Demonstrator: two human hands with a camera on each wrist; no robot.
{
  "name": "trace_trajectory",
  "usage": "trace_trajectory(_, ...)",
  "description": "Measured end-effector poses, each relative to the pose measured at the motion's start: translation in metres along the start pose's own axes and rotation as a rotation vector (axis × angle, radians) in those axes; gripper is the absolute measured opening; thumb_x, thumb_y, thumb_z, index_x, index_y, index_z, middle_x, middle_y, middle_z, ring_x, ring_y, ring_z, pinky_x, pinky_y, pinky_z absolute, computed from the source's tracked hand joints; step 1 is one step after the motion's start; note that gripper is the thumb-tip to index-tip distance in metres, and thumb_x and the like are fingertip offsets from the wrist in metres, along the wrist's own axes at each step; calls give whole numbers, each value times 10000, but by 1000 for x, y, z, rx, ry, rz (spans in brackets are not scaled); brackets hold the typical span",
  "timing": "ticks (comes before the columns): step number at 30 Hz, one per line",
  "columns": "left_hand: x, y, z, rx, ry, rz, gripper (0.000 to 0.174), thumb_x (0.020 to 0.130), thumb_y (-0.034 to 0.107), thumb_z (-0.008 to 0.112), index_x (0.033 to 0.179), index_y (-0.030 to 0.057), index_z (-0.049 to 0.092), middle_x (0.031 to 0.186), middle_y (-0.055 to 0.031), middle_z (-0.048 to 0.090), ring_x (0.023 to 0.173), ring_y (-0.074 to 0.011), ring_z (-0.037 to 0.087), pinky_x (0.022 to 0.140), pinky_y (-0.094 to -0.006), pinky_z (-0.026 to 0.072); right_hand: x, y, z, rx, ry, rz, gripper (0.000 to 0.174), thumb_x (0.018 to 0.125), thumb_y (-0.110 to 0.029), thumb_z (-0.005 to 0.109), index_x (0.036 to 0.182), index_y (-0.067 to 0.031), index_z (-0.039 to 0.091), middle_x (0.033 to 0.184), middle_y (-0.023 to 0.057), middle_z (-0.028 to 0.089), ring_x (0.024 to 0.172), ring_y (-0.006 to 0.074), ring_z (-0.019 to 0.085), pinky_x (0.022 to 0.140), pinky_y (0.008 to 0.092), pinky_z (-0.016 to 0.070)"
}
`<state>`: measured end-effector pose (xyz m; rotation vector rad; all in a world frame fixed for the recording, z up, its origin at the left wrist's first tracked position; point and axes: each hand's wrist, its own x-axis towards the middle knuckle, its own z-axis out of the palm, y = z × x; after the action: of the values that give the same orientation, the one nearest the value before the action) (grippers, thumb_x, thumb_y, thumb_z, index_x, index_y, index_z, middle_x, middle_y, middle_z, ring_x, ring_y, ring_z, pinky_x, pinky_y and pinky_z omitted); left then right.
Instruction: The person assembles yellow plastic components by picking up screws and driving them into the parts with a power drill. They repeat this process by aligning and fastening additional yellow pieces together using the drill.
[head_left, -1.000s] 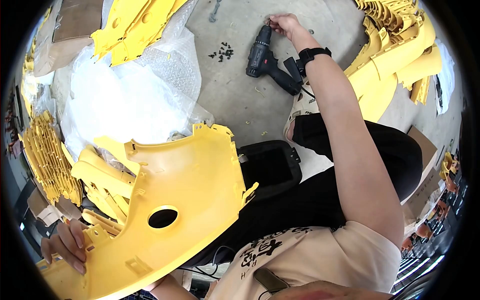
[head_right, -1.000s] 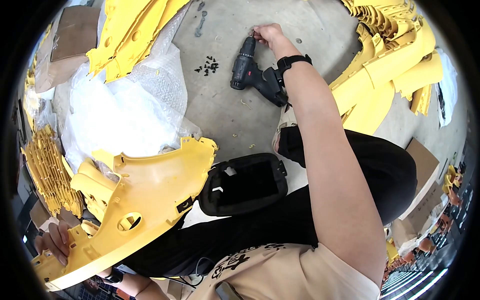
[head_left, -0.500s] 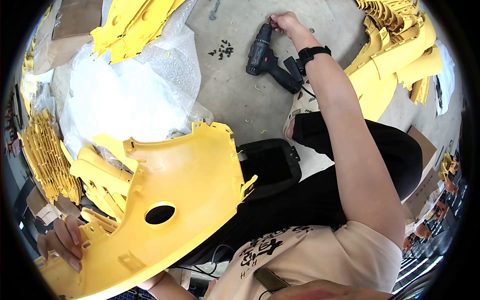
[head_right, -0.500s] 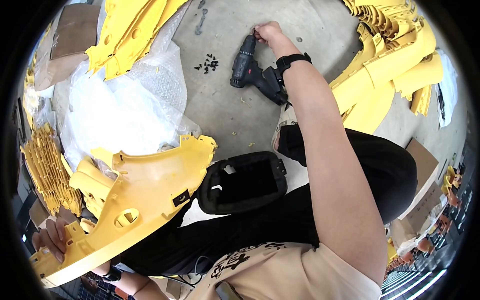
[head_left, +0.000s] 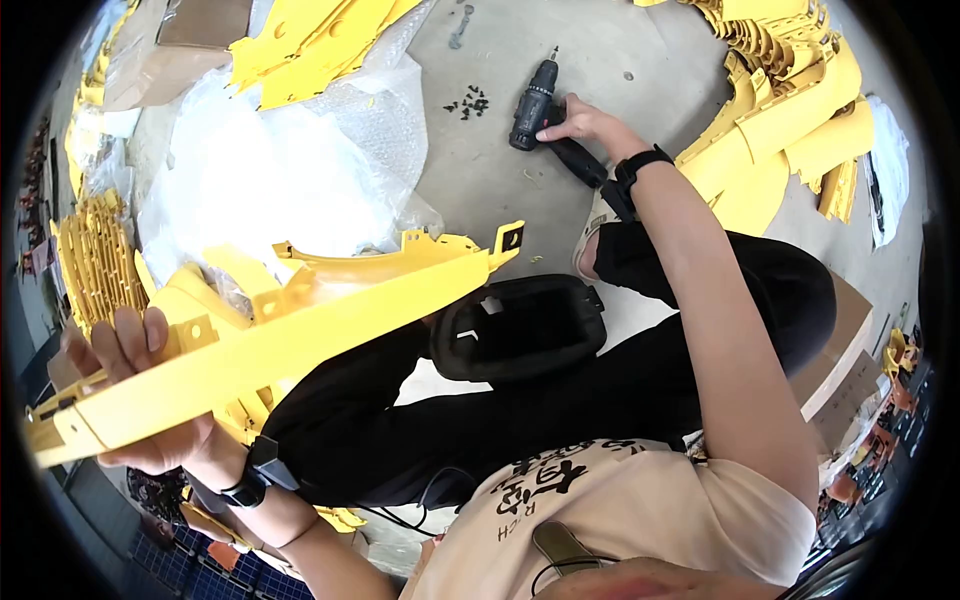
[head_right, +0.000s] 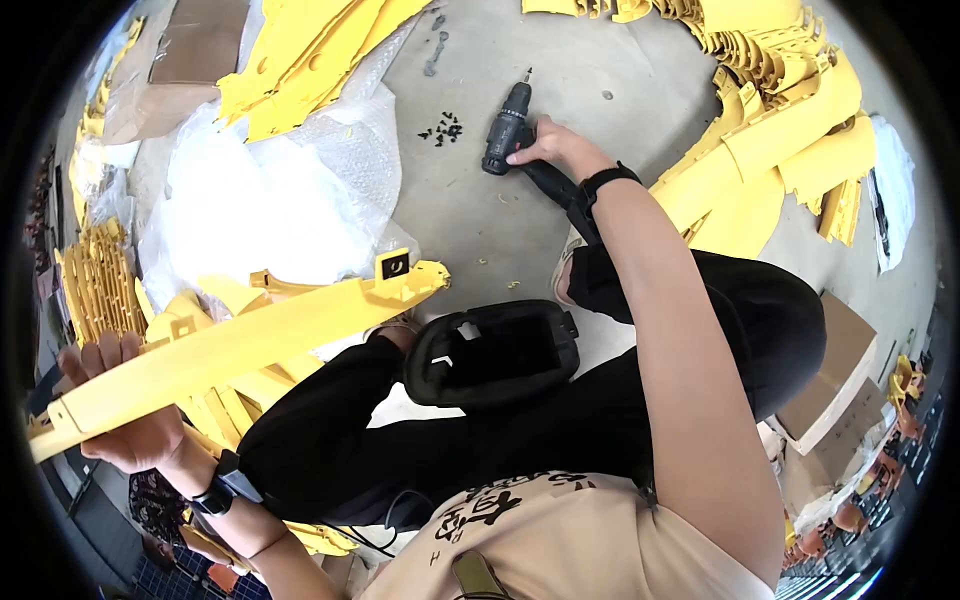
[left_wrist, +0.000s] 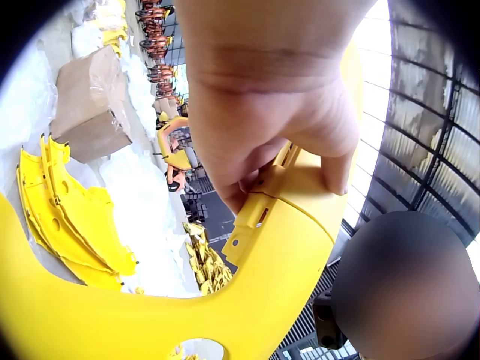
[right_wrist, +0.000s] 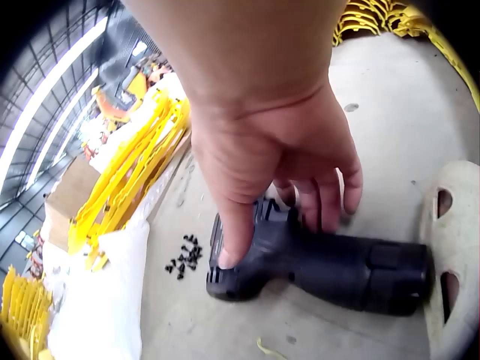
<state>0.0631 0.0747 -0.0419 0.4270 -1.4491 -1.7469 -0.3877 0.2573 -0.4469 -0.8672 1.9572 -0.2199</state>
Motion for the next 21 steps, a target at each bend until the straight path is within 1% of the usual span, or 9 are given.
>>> trace_trajectory(1,0,-5,12,133,107,48,897,738,523,791,1360,40,361,868,-7,431,753,-137,369,718,-290,321,-2,1,17,-71,52,-36,1112,587,-458,883,1326,128,296,1194,301,561,1172,387,540,981,383,442)
trace_trajectory(2,-2,-7,9,115,61,43,917,755,530,773,1393,36,337,927,-20,466,807,-152,422,769,-304,354,-15,-4,28,-63,109,-101,1030,584,-319,900,1312,91,298,1189,311,563,1145,409,558,973,400,450)
trace_trajectory(4,-8,-3,6,95,43,36,897,785,509,755,1421,34,336,1028,-43,507,926,-189,476,885,-361,384,-33,-18,56,-123,356,12,894,621,-180,854,1307,2,310,1136,279,594,1112,432,567,951,450,463)
trace_trajectory(7,-11,-1,16,109,108,31,894,779,525,751,1411,38,348,1180,-70,564,1124,-225,529,1016,-408,393,-26,-12,83,-18,558,49,794,673,-119,779,1351,-32,375,1176,233,599,1136,400,556,1002,446,437)
trace_trajectory(9,-11,-1,6,131,67,10,945,734,576,755,1396,39,345,1237,-75,582,1202,-229,535,1046,-404,402,-33,-21,77,2,558,74,756,683,-121,770,1338,-32,404,1196,237,590,1139,406,551,1010,454,429)
trace_trajectory(11,-15,-1,16,138,177,14,990,678,607,768,1376,41,352,1206,-83,589,1185,-225,541,1023,-404,427,-45,-35,65,34,600,54,742,685,-121,768,1330,-30,414,1198,245,587,1143,403,550,1010,454,428)
trace_trajectory(13,-18,3,13,127,155,22,931,697,570,788,1349,53,374,1208,-99,581,1164,-231,556,1016,-415,440,-50,-48,41,67,642,49,728,687,-122,766,1323,-28,423,1201,253,583,1147,399,549,1009,453,426)
trace_trajectory(17,-21,8,23,95,113,14,794,747,415,824,1316,38,416,1185,-101,596,1125,-229,585,1006,-411,453,-66,-107,-41,191,853,-377,768,687,-123,790,1331,37,403,1107,233,625,1044,376,613,932,401,462)
trace_trajectory(21,-19,7,31,52,105,47,625,769,270,817,1238,-1,506,1153,-98,621,1088,-211,606,975,-366,469,-136,-192,-133,546,593,-551,793,724,-150,812,1362,38,380,992,96,632,874,159,604,787,290,492)
